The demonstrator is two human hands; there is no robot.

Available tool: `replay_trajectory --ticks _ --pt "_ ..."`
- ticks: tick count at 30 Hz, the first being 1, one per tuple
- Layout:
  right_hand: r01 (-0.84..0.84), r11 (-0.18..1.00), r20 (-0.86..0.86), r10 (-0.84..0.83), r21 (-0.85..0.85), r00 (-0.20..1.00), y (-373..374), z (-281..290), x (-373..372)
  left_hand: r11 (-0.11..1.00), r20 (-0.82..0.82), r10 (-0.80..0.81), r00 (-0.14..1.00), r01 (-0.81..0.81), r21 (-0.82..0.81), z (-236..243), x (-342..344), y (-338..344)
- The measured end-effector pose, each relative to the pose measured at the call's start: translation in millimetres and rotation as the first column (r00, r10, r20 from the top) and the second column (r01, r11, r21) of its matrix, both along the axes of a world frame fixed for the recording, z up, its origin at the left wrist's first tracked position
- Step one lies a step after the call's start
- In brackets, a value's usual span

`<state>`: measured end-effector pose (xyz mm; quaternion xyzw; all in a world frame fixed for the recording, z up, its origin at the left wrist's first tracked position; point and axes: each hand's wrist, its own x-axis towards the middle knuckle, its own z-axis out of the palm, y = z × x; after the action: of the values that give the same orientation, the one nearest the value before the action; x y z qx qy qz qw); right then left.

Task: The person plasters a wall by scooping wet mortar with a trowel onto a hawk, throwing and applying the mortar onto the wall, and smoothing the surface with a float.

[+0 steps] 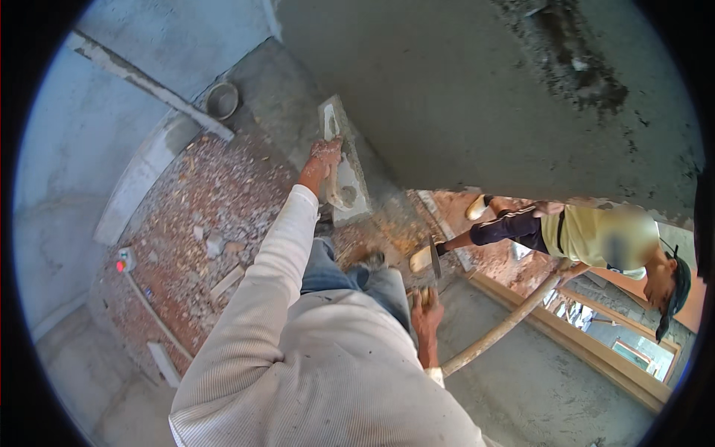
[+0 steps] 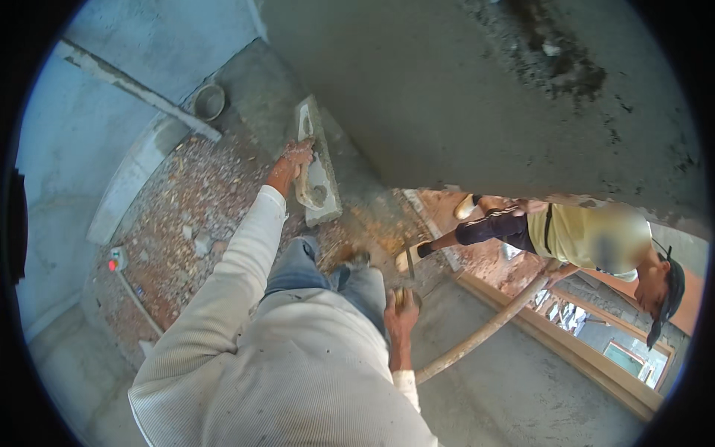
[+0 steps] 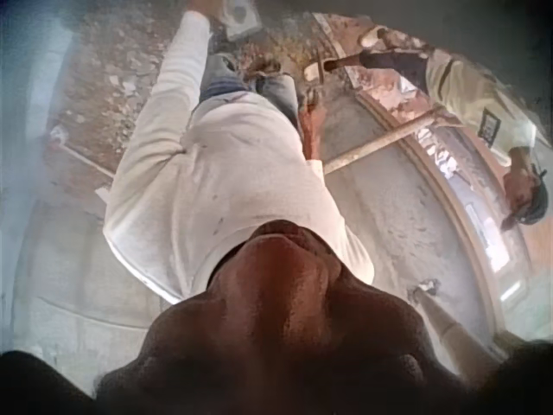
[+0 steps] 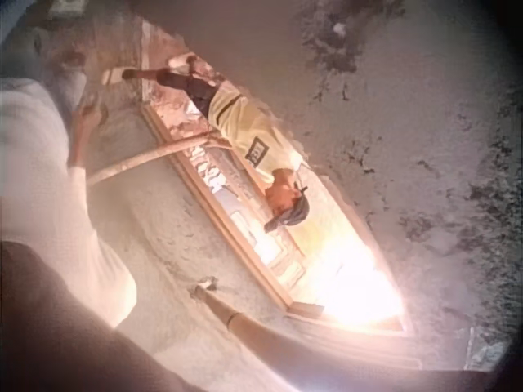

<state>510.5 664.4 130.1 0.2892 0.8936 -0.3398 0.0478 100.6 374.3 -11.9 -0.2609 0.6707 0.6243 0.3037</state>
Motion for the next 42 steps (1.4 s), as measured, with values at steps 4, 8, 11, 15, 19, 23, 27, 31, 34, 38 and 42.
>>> replay_trajectory --ticks 4,8,11,15,19,23,27,31,34,38,42 --pt "-0.366 0.925 -0.023 0.370 0.101 0.929 -57.6 32.0 -94.0 0.971 0.149 0.205 0.967 -0.220 0.096 -4.9 62.4 -61.0" --pt "-0.655 0.752 -0.057 0.659 0.068 0.750 -62.5 9.4 -138.5 0.929 0.171 0.336 0.926 -0.356 0.104 39.9 88.0 -68.4" --pt "-0.735 0.673 -0.144 0.737 0.078 0.660 -73.7 -35.1 -174.4 0.925 0.250 0.349 0.903 -0.374 0.060 49.0 95.6 -94.9" --pt "-0.750 0.659 -0.012 0.751 -0.063 0.660 -101.9 -97.3 -263.0 0.972 0.219 0.193 0.957 -0.217 0.093 70.9 89.5 -117.1" --pt "-0.695 0.719 0.168 0.683 0.021 0.711 -142.9 -144.3 -345.1 0.992 0.236 0.073 0.969 -0.095 0.085 80.5 73.6 -111.7" --pt "-0.410 0.911 0.081 0.412 -0.038 0.908 -172.8 -190.2 -379.3 0.975 0.255 0.191 0.948 -0.213 0.064 33.5 45.9 -137.9" --pt "-0.247 0.936 0.240 0.308 -0.252 0.921 -237.7 -262.7 -398.9 0.950 0.366 0.305 0.879 -0.310 -0.047 -72.1 -1.4 -262.6" --pt "-0.148 0.960 0.408 0.236 -0.236 0.882 -226.7 -398.0 -380.2 0.872 0.399 0.461 0.793 -0.489 -0.036 -203.6 -43.3 -317.7" --pt "-0.091 0.877 0.345 0.278 -0.471 0.896 -252.8 -550.4 -375.1 0.807 0.444 0.532 0.721 -0.590 -0.007 -248.8 -105.9 -320.6" --pt "-0.219 0.813 0.221 0.388 -0.540 0.895 -351.1 -668.3 -373.1 0.856 0.421 0.511 0.749 -0.399 -0.329 -307.5 -119.3 -374.8" --pt "-0.909 0.414 -0.055 0.910 0.044 0.411 -341.7 -772.6 -422.8 0.901 0.400 0.428 0.811 -0.347 -0.262 -363.0 -120.0 -389.7"
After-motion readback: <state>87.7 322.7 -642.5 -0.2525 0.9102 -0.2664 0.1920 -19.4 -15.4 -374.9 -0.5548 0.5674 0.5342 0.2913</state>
